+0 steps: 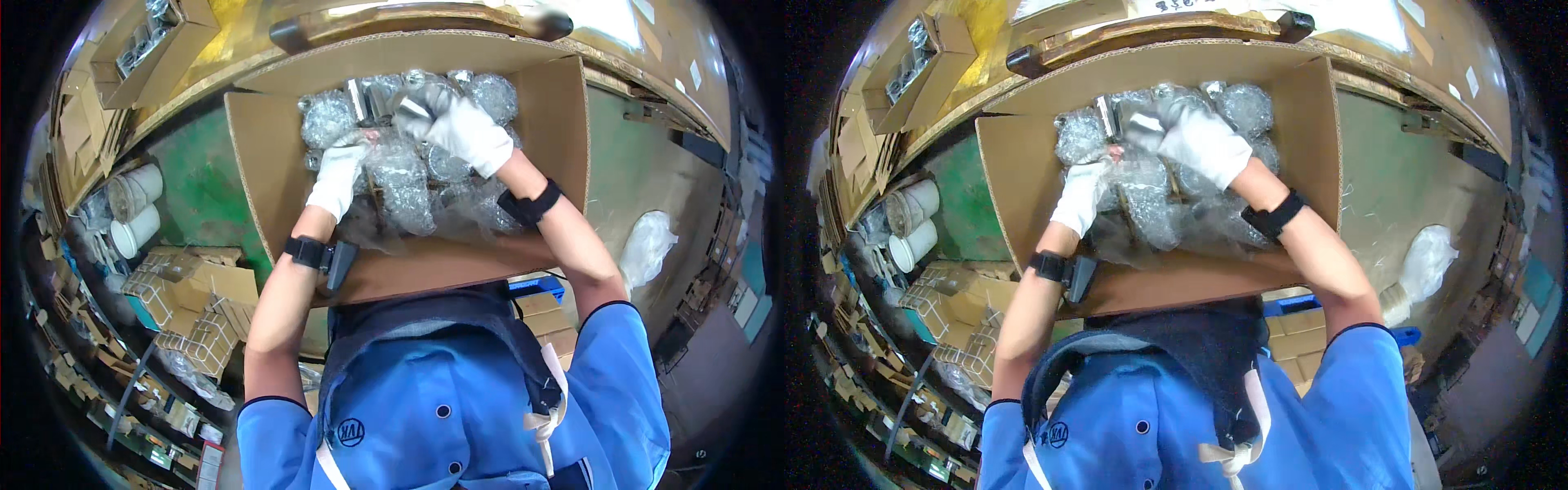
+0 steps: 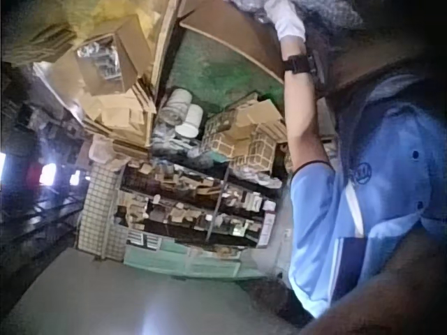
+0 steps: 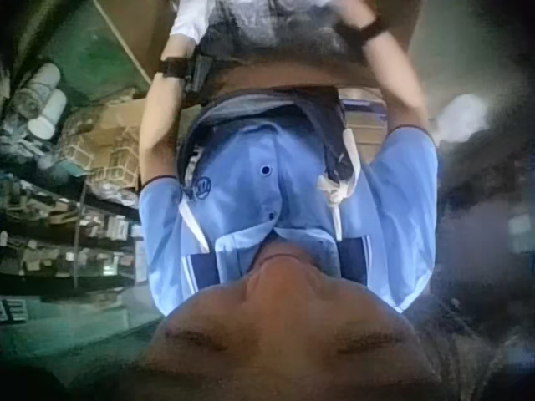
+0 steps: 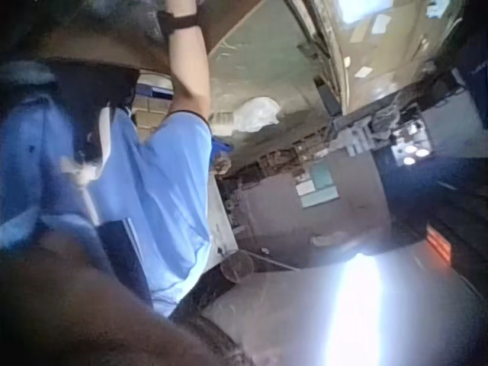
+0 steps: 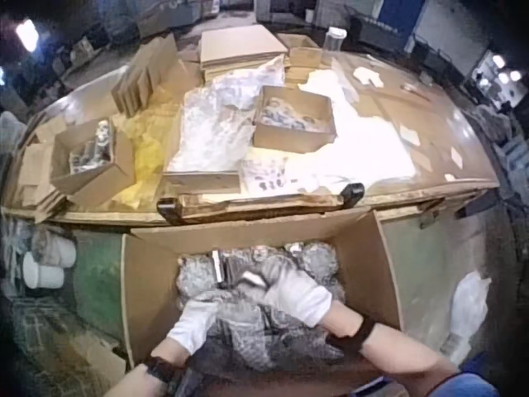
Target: Pack metal cylinders into a cardboard box, tape the box shut, and place it on a pallet.
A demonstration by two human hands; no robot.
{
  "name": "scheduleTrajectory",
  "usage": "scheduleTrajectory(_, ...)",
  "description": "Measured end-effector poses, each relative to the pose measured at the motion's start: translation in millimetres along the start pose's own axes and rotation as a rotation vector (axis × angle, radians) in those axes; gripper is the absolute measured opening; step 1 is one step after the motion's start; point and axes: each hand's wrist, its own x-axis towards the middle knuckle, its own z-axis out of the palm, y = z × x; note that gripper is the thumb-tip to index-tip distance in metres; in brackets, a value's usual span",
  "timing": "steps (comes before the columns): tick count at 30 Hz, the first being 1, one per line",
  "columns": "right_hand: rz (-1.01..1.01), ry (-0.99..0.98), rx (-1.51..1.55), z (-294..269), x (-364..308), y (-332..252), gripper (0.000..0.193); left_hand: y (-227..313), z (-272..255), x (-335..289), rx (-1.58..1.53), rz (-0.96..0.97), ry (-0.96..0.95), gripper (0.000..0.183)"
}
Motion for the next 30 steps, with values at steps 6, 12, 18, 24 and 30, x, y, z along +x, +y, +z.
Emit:
scheduleTrajectory(6,-0.443,-0.006,-0.341,31.2,-15.4,4.6,0.029,33.1,24.7,-24.3,-0.45,-0.329,-0.293,0.038)
scheduleTrajectory(12,0.113,0.008,0.384,31.1,-14.7,32.2,0.04,42.6,33.9,-41.5,-0.22,-0.199,-0.369,0.027)
scheduleTrajectory(18,0.387,-0.366,1.061,29.9,-27.4,10.6,0.036,54.5,46.8,-57.7,0.078,-0.017,-0.202,0.033)
scheduleTrajectory(24,0.63,-0.403,1.296,19.3,-36.1,4.5,0.041,42.0,18.8,-64.8,-0.211,-0.423,-0.271,0.03)
scheduleTrajectory(30,0.591,-0.267,1.187,40.6,-33.9,8.7,0.04,28.9,36.4,-72.2,0.012,-0.437,-0.321,0.024)
